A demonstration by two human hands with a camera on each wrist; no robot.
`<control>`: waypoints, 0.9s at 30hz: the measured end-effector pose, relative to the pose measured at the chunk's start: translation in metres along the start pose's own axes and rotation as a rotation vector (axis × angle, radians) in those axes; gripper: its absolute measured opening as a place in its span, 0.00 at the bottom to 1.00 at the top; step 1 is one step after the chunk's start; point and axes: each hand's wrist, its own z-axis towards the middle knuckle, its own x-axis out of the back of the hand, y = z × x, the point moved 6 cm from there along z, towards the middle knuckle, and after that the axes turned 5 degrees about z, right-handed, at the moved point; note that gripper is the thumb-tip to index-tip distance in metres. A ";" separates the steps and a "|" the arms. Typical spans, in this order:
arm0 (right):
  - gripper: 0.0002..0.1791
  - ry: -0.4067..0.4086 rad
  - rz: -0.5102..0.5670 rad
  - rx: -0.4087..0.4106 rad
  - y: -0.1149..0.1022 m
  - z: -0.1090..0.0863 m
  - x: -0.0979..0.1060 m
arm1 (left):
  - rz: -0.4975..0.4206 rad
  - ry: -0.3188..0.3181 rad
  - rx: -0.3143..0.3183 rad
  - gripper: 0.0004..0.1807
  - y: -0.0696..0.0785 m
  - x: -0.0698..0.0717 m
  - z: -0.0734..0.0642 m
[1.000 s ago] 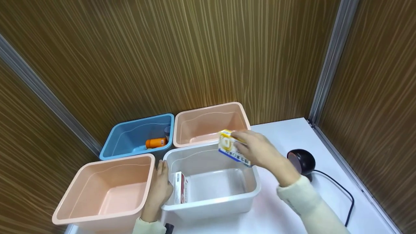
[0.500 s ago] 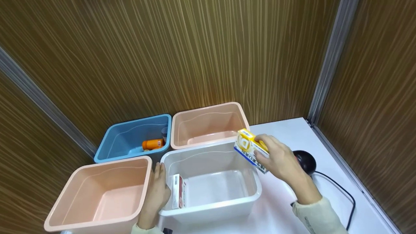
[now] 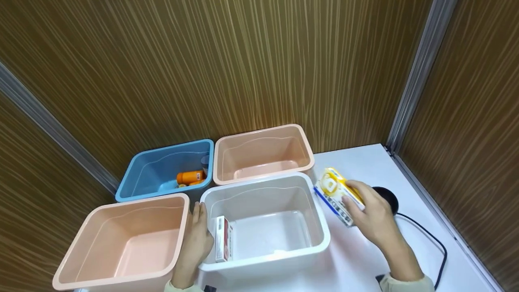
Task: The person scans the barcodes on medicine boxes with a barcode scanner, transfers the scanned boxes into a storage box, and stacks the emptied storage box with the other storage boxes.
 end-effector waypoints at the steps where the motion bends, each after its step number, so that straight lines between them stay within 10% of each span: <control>1: 0.24 0.008 0.013 -0.024 0.006 -0.003 0.001 | 0.001 -0.005 0.002 0.43 0.000 0.000 0.000; 27: 0.35 0.031 0.256 -0.650 0.118 -0.090 -0.056 | -0.019 0.035 -0.042 0.43 0.002 0.002 -0.002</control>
